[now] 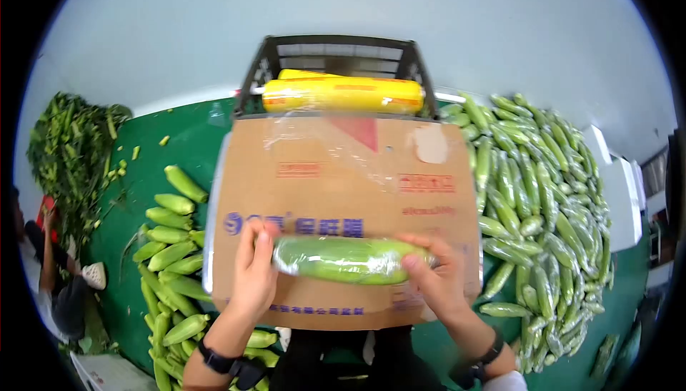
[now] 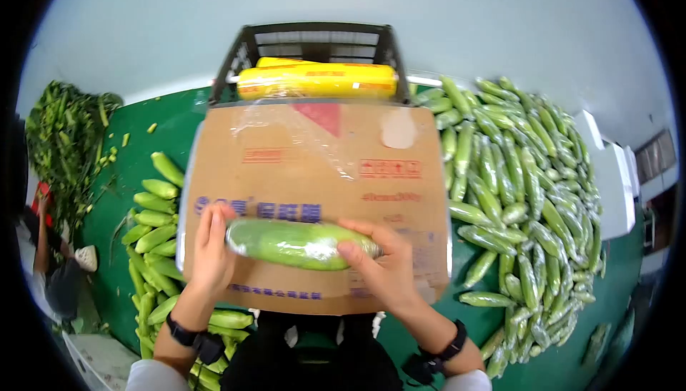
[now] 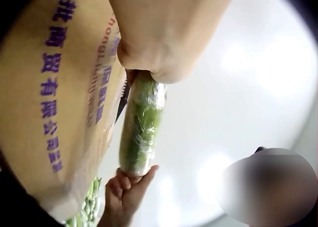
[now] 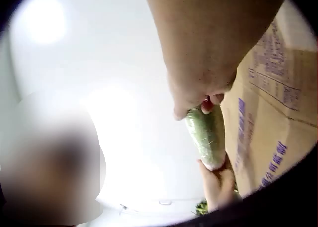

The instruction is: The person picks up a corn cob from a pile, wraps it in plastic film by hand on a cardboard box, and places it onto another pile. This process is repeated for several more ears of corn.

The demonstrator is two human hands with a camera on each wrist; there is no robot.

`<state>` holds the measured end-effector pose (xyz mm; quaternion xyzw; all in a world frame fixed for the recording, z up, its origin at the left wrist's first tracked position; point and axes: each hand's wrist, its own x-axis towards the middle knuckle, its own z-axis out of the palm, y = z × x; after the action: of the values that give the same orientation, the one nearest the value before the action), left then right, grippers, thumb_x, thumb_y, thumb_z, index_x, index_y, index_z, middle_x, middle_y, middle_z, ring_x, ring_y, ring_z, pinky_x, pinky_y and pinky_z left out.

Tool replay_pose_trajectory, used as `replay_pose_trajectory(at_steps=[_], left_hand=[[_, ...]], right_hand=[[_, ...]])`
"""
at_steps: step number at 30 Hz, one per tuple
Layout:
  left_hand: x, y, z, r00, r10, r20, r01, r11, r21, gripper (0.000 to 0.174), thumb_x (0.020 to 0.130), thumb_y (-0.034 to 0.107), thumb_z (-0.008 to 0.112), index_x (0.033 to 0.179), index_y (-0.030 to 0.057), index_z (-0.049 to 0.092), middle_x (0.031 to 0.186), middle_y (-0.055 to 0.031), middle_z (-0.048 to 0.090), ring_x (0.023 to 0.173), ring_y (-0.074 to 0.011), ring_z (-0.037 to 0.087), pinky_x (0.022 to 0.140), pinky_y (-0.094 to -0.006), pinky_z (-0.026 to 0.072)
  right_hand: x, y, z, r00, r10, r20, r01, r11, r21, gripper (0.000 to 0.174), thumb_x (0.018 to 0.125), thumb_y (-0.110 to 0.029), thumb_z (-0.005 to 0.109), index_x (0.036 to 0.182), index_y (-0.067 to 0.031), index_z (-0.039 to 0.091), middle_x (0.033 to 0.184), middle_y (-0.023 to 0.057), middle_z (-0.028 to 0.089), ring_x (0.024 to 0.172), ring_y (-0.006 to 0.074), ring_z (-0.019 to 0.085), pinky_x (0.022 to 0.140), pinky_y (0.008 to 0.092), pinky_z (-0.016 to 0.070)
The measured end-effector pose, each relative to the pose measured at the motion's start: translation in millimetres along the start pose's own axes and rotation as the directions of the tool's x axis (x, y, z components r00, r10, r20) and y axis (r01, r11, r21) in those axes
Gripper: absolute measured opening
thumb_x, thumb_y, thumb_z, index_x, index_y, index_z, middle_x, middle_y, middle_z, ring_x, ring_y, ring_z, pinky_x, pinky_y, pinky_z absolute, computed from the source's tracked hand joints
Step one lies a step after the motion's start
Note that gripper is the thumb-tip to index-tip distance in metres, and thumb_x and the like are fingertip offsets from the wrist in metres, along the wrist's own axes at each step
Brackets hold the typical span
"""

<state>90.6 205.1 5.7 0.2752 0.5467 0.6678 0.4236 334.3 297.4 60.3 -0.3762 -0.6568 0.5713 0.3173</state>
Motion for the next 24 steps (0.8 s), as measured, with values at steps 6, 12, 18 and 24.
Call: replay_pose_trajectory(at_steps=[6,12,18,24], left_hand=[[-48,-10,5,0.459,-0.666,0.588,0.737,0.655,0.167,0.042,0.097,0.039,0.045,0.110,0.0003,0.055,0.079,-0.0151,0.063,0.062,-0.0272,0.063,0.050,-0.0365,0.0528],[-63,-8,14,0.650,-0.644,0.403,0.662,0.740,0.114,0.063,0.095,0.057,0.033,0.110,-0.0001,0.056,0.062,-0.0162,0.061,0.051,-0.0284,0.061,0.047,-0.0369,0.0518],[-31,38,93,0.583,-0.074,0.809,-0.512,0.740,0.437,0.064,0.098,0.054,0.031,0.126,-0.0015,0.048,0.113,-0.0217,0.059,0.095,-0.0327,0.063,0.082,-0.0413,0.0518],[-38,44,38,0.694,-0.200,0.691,-0.532,0.505,0.680,0.049,0.083,0.013,0.062,0.127,-0.0028,0.049,0.128,-0.0219,0.048,0.118,-0.0371,0.047,0.102,-0.0405,0.0379]], right_hand=[[14,-69,-8,0.814,-0.477,0.332,0.345,0.856,0.384,0.024,0.092,-0.012,0.055,0.111,-0.0010,0.065,0.094,0.0124,0.068,0.090,0.0230,0.066,0.083,0.0362,0.0511],[2,-72,-14,0.958,-0.233,0.167,0.027,0.654,0.756,0.057,0.089,-0.018,0.065,0.136,-0.0040,0.036,0.094,0.0094,0.059,0.084,0.0175,0.062,0.077,0.0315,0.0519],[-46,41,10,0.995,-0.093,-0.031,0.088,0.705,0.704,0.067,0.076,-0.028,0.073,0.130,-0.0007,0.045,0.109,0.0134,0.062,0.101,0.0250,0.062,0.089,0.0411,0.0492],[-93,115,-172,0.551,0.551,-0.627,0.066,0.720,0.690,0.042,0.085,-0.026,0.063,0.116,-0.0032,0.047,0.087,0.0136,0.058,0.076,0.0284,0.060,0.063,0.0434,0.0530]])
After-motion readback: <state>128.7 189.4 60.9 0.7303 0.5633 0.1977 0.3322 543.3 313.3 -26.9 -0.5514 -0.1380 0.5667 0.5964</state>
